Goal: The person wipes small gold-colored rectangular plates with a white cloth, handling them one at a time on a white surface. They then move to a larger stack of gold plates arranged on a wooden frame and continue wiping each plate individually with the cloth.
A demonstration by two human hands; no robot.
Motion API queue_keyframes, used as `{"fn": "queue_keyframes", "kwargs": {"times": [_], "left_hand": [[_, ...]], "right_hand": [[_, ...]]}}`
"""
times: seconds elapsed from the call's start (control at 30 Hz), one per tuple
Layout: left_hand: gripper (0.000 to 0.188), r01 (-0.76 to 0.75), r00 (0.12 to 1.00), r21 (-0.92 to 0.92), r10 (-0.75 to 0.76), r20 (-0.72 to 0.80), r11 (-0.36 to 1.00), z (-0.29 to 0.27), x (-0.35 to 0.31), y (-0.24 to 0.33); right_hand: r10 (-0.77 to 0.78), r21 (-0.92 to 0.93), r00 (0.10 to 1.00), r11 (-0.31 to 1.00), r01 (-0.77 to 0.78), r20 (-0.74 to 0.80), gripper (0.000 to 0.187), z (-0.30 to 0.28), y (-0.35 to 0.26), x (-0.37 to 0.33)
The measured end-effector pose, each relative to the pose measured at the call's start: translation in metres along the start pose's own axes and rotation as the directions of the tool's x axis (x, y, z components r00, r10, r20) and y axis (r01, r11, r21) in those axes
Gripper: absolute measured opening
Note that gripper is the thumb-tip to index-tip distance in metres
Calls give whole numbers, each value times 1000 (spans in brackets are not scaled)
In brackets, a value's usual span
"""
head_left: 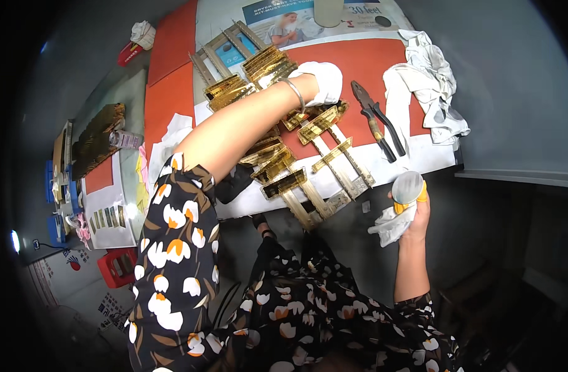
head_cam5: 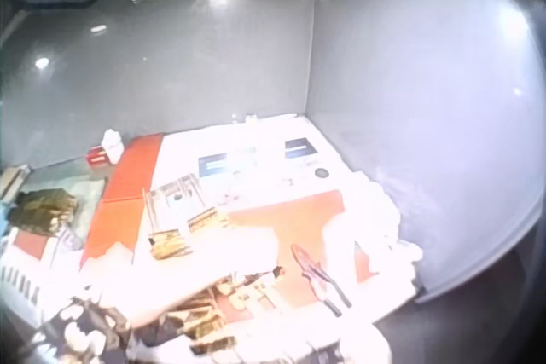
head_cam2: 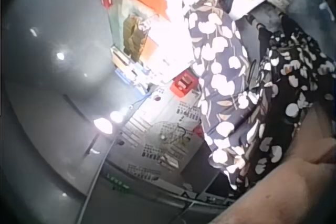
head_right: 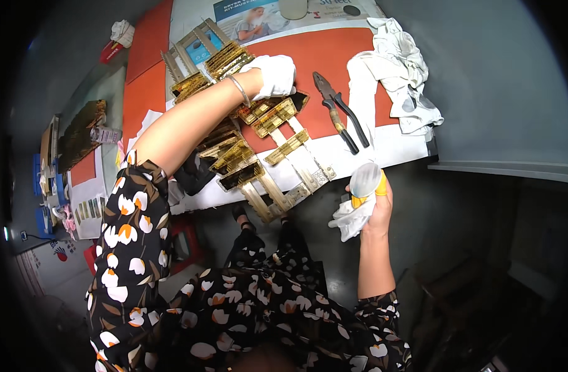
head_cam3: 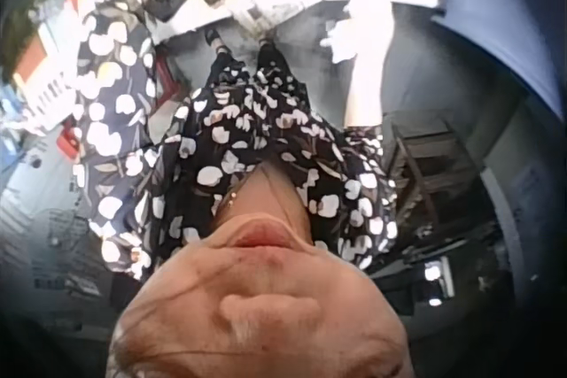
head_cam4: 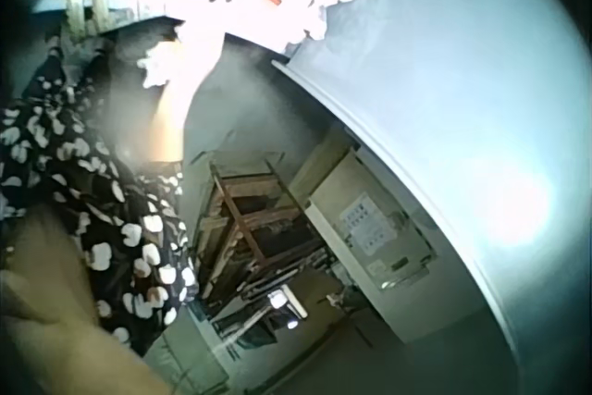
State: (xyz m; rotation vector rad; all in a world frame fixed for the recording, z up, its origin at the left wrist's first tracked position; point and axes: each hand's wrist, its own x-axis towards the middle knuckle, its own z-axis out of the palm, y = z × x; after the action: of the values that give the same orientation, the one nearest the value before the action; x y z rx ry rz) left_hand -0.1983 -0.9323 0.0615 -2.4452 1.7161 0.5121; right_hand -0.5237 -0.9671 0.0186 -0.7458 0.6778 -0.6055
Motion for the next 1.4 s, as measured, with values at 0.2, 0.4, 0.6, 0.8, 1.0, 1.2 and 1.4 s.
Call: {"fn": "queue_keyframes", "kwargs": {"times": [0.2, 0.4, 0.6, 0.8, 1.0, 1.2, 1.4], "left_hand": [[22, -117, 938, -85, 82, -336, 989, -11, -49, -7], [25, -55, 888, -96, 5, -460, 994, 9, -89, 2], [24, 15, 892, -154, -82, -444, 988, 22, -103, 2], [24, 94, 682, -336, -306, -664, 937, -2, -125, -38], [19, 316, 767, -186, -365, -527, 931, 20, -143, -68], [18, 223, 810, -81, -231, -540, 971, 13, -144, -49], [19, 309, 900, -4, -293, -321, 951, 33, -127, -61]], "right_hand": [[-16, 21, 1000, 1000, 16, 12, 31, -12, 0, 2], [-12, 22, 999, 1000, 11, 41, 31, 4, 4, 8], [18, -79, 978, 997, -1, 208, 31, 28, -16, 32], [88, -35, 937, 996, -81, 337, 27, 107, -63, 107], [360, -335, 692, 925, -178, 626, 23, 163, -8, 231], [465, -377, 594, 884, -276, 657, 27, 199, 32, 253], [435, -314, 563, 900, -303, 703, 27, 206, 41, 246]]}}
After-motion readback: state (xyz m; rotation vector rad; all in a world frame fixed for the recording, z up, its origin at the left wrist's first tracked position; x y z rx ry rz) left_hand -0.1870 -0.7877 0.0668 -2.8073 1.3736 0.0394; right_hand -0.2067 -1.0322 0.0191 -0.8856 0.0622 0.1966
